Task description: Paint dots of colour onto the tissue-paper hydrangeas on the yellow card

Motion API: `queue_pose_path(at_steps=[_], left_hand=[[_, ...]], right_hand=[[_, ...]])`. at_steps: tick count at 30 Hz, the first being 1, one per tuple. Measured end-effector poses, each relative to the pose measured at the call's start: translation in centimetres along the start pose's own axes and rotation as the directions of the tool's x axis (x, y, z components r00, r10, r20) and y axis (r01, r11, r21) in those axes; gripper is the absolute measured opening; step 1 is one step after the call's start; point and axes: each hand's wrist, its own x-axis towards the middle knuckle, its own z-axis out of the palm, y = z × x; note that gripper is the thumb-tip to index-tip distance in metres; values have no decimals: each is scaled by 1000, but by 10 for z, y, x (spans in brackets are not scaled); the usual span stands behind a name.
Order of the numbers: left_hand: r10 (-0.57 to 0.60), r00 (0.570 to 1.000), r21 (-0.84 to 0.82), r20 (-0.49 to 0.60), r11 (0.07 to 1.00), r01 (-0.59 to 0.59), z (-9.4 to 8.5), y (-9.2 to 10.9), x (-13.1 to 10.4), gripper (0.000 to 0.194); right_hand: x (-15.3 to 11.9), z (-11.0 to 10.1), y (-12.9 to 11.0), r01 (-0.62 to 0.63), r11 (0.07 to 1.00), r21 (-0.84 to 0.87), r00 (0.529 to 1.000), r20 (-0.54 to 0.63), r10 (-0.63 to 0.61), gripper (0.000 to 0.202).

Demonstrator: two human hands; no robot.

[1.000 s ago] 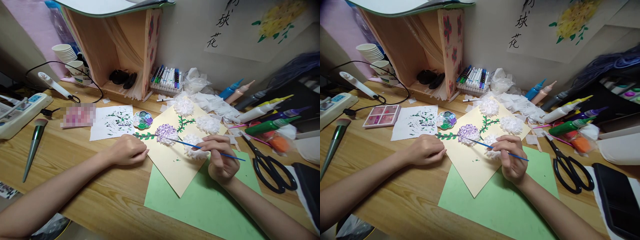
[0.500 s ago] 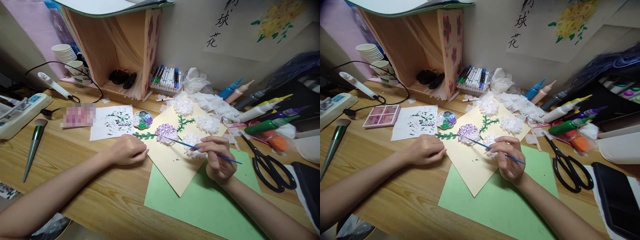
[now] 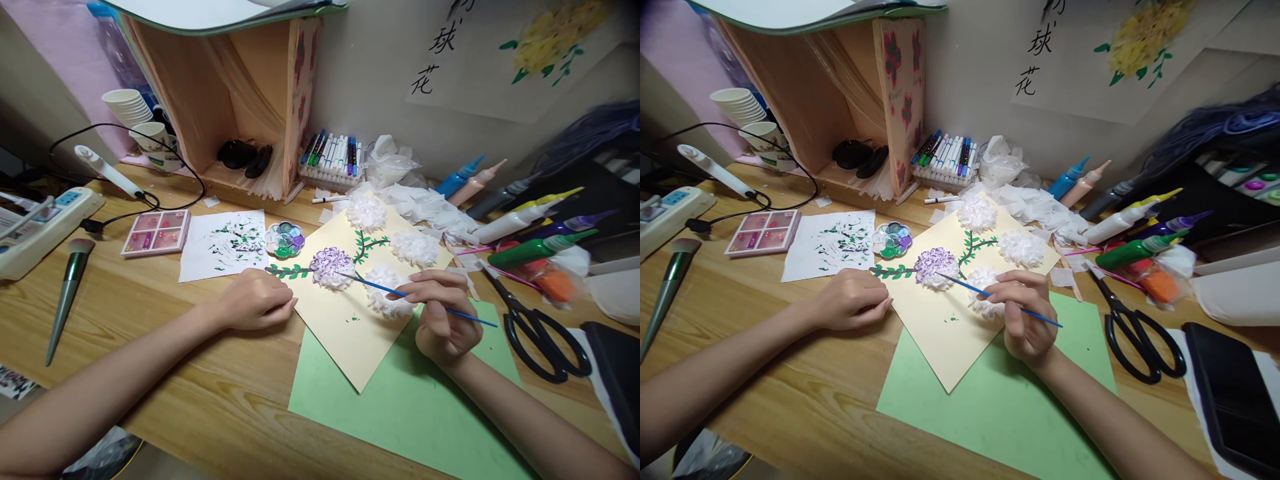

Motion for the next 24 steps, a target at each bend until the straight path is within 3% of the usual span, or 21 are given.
queue_pose_path(at_steps=[7,14,18,21,24], left_hand=[[-3,1000,6,8,1000,3,1,0,1,33],[-8,1000,3,14,1000,8,1,0,-1,34],[-6,1000,7,17,1000,6,2,-1,-1,34],[-9,1000,7,13,1000,9,1,-1,-1,34],[-9,1000,6,7,1000,9,0,0,-1,34]], right_hand=[[2,8,8,-119,983,143,991,-51,127,20],[6,3,5,-142,982,121,988,-46,149,17],[17,6,-3,-58,998,30,979,196,51,20],[32,17,-9,29,1000,-12,920,391,-22,25],[46,33,-12,53,997,-47,874,486,-24,22]])
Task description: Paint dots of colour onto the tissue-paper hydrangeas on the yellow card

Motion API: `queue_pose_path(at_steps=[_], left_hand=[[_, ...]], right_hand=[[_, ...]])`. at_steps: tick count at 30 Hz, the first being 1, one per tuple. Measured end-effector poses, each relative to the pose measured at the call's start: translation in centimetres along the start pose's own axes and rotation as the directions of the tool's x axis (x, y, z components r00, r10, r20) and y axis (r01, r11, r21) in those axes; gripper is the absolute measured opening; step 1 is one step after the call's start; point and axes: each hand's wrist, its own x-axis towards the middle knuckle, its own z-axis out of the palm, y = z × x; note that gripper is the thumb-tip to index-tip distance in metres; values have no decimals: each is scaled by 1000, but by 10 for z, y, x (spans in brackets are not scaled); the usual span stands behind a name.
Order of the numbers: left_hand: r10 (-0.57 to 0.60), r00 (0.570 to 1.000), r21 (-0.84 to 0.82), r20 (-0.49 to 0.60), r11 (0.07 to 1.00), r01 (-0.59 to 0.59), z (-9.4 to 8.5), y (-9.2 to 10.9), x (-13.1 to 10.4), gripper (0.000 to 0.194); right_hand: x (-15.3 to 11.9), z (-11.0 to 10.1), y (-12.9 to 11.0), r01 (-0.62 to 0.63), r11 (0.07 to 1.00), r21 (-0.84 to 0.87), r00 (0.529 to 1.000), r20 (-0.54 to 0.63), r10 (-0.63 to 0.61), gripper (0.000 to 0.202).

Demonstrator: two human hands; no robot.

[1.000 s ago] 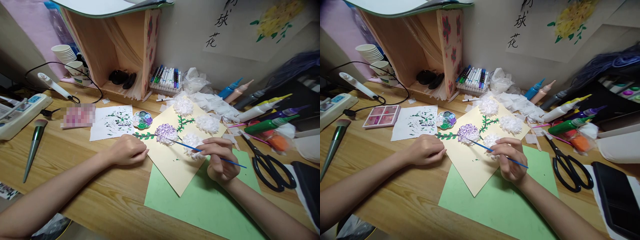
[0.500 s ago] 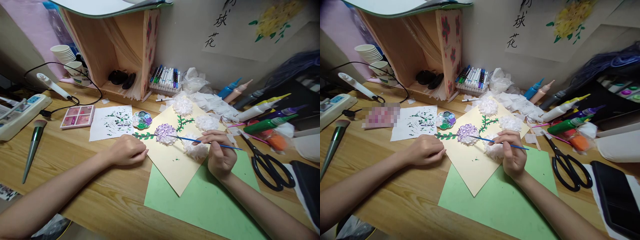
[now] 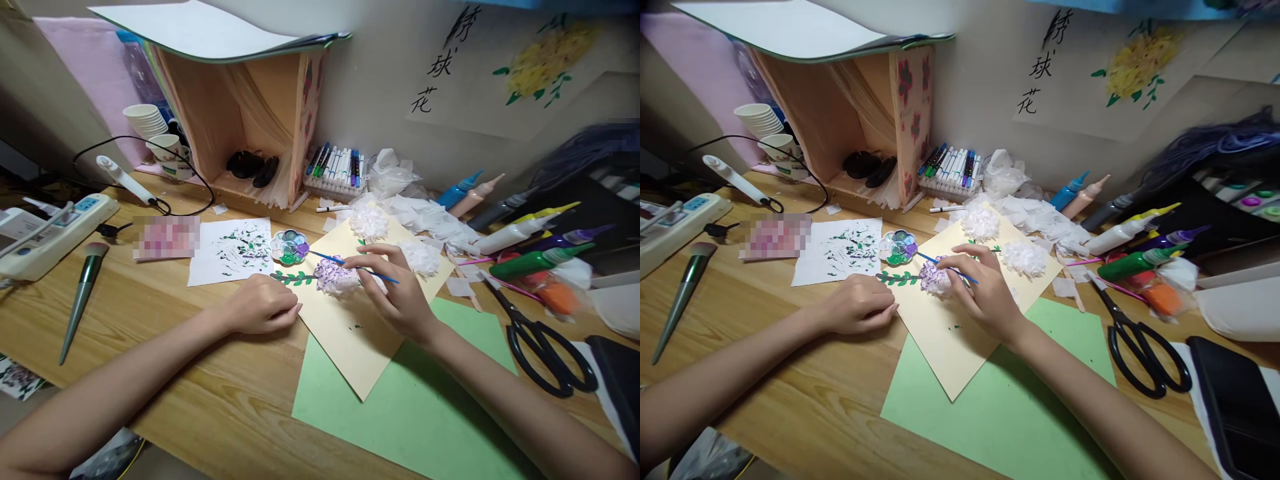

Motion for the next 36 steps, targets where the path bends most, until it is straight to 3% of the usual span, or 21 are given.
queue_pose_path(at_steps=[7,14,19,22,25,31,36], left_hand=[[4,1000,1,-5,1000,-4,0,1,-1,34],[11,1000,4,-11,1000,-11,1,1,-1,33],[2,1000,-3,-2,1000,-2,0,0,-1,34],[-7,1000,-8,0,1000,7,0,-1,0,33],[-15,1000,-16,-6,1000,15,-1,-2,2,35],[-34,999,-9,25,999,34,-1,-5,2,35],[-32,998,-20,46,999,33,-1,-6,2,34]], right_hand=[[17,10,0,-112,994,-12,991,73,113,19],[-2,-5,6,-121,989,90,982,-133,132,20],[-40,-12,18,-93,985,147,912,-384,143,15],[-60,-13,21,-88,975,204,878,-446,172,13],[-68,-13,22,-98,961,258,867,-453,210,14],[-65,-14,22,-132,953,272,912,-344,224,13],[-64,-13,22,-157,948,277,915,-320,245,13]])
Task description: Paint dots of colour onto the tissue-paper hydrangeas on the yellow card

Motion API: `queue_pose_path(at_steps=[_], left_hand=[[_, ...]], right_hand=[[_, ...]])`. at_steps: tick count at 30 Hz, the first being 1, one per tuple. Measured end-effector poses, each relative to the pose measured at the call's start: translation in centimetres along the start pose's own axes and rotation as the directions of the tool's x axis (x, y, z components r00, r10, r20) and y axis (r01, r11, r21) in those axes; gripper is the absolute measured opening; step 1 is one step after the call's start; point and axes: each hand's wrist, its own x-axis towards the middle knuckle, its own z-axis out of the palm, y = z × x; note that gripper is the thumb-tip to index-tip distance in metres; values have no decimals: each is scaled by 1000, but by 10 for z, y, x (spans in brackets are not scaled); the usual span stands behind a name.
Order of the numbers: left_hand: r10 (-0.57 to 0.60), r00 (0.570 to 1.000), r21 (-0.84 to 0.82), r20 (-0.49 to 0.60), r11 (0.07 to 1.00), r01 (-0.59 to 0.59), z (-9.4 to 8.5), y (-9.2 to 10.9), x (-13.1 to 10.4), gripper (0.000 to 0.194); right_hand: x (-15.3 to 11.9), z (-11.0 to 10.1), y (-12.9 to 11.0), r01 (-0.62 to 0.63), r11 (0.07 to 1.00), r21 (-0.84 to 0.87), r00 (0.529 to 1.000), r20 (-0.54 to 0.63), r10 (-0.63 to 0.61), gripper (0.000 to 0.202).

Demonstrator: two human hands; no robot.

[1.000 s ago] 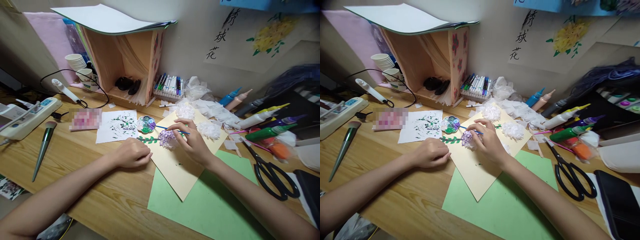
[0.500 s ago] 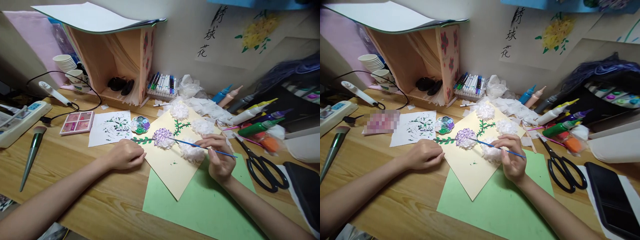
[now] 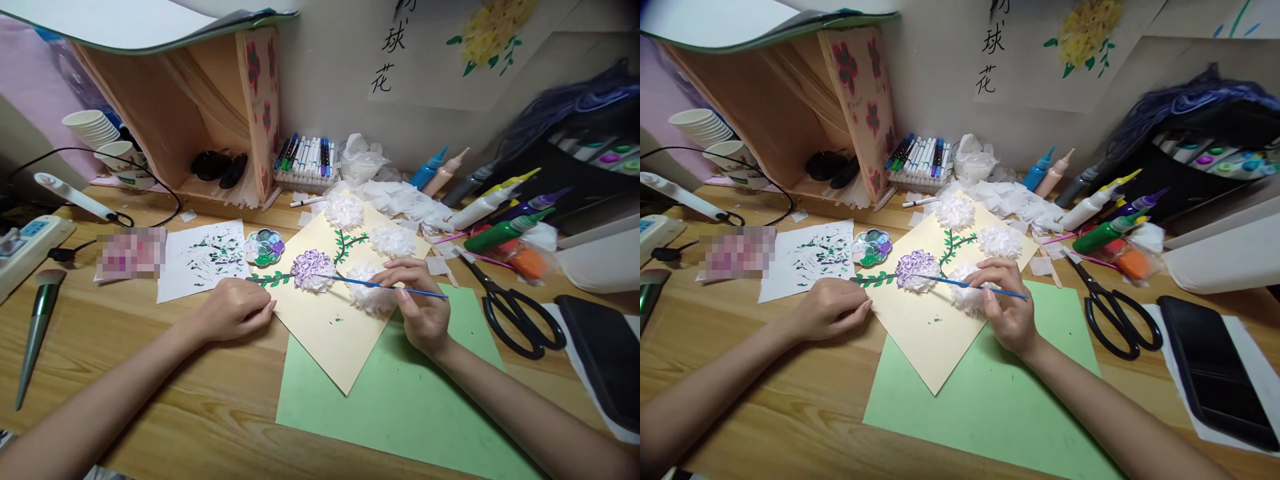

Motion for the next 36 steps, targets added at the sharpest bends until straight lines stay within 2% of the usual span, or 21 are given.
queue_pose_path(at_steps=[6,25,29,32,36], left_hand=[[-5,1000,7,-6,1000,5,0,0,-1,34],[-6,1000,8,-7,1000,6,1,0,-2,34],[-5,1000,5,-9,1000,5,1,0,-2,33],[-5,1000,3,-8,1000,5,2,0,-2,34],[-2,1000,1,-21,1000,2,1,2,-1,34]], right_hand=[[1,-1,0,-9,1000,-30,999,-36,8,14],[-1,-1,-1,11,1000,-7,1000,0,-11,14],[-1,-2,-3,23,1000,-17,999,-48,-24,14],[9,2,-9,33,998,-57,999,15,-33,17],[41,21,-24,98,986,-138,985,155,-77,20]])
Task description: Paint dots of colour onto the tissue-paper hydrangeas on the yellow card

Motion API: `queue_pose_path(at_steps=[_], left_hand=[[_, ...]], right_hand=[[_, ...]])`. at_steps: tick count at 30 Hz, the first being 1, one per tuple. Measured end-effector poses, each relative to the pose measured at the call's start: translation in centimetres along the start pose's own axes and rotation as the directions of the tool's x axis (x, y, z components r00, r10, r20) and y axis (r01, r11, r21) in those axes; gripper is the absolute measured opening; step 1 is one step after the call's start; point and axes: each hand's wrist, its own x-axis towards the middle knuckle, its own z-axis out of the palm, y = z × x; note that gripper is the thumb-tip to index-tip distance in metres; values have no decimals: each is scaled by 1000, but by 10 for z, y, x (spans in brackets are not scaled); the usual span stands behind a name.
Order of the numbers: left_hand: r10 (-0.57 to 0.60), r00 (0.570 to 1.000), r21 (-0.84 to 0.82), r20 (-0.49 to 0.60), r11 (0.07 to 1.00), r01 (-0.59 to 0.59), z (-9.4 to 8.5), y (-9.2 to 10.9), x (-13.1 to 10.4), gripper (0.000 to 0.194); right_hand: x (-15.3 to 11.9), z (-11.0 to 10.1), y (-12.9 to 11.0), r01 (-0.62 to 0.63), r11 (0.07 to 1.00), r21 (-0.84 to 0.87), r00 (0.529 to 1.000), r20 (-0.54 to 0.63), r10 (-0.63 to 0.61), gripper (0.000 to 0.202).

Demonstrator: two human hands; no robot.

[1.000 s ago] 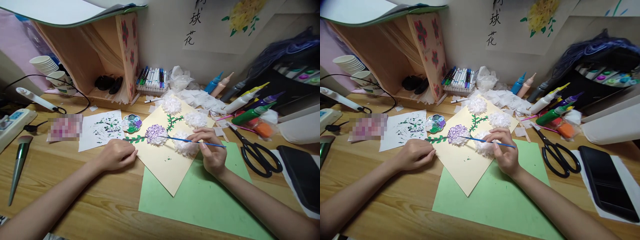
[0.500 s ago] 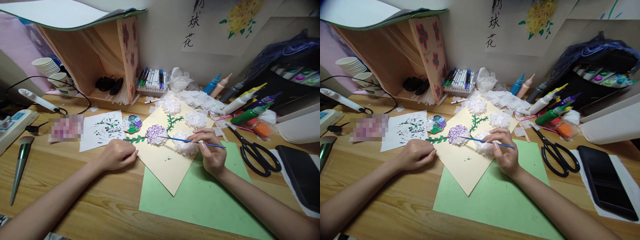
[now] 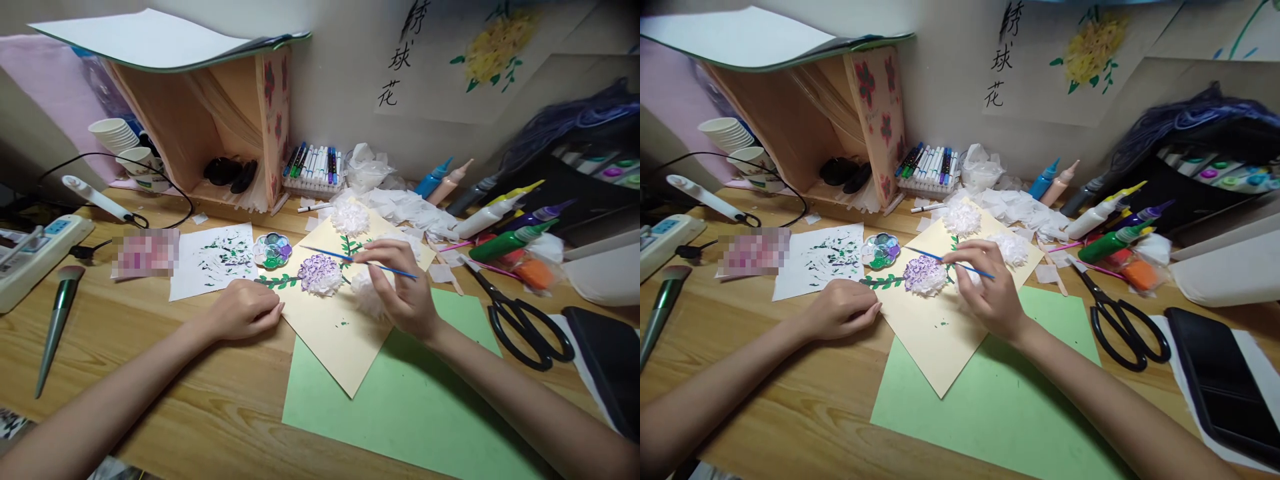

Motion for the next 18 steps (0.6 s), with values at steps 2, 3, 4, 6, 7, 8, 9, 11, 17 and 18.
queue_pose_path(at_steps=[2,3,4,6,7,8,9,11,17,18], left_hand=[[-5,1000,-1,-6,1000,5,0,0,0,35],[-5,1000,-1,-7,1000,5,0,1,0,34],[-6,1000,-1,-9,1000,6,0,1,0,34],[-4,1000,0,-13,1000,4,0,1,-1,34],[-1,1000,1,-16,1000,1,0,1,-1,34],[3,1000,2,-19,1000,-3,0,1,-1,34],[9,1000,1,-21,1000,-9,0,2,-1,34],[25,999,1,-30,1000,-25,1,2,-1,34],[48,998,12,-44,999,-48,1,4,-2,34],[47,998,15,-44,999,-47,1,4,-2,34]], right_hand=[[19,10,-7,27,1000,-3,998,53,-27,20],[27,15,-9,31,999,-23,994,108,-28,19],[33,19,-11,11,999,-36,988,157,-5,19],[40,27,-12,-17,998,-67,975,221,32,19],[41,29,-13,-28,996,-80,971,233,46,19],[41,31,-12,-32,995,-89,970,237,52,19],[41,33,-12,-32,995,-97,970,237,55,19],[39,35,-11,-36,994,-107,968,242,61,19],[39,35,-12,-24,994,-111,967,251,51,18],[40,35,-12,-16,993,-113,972,232,42,18]])
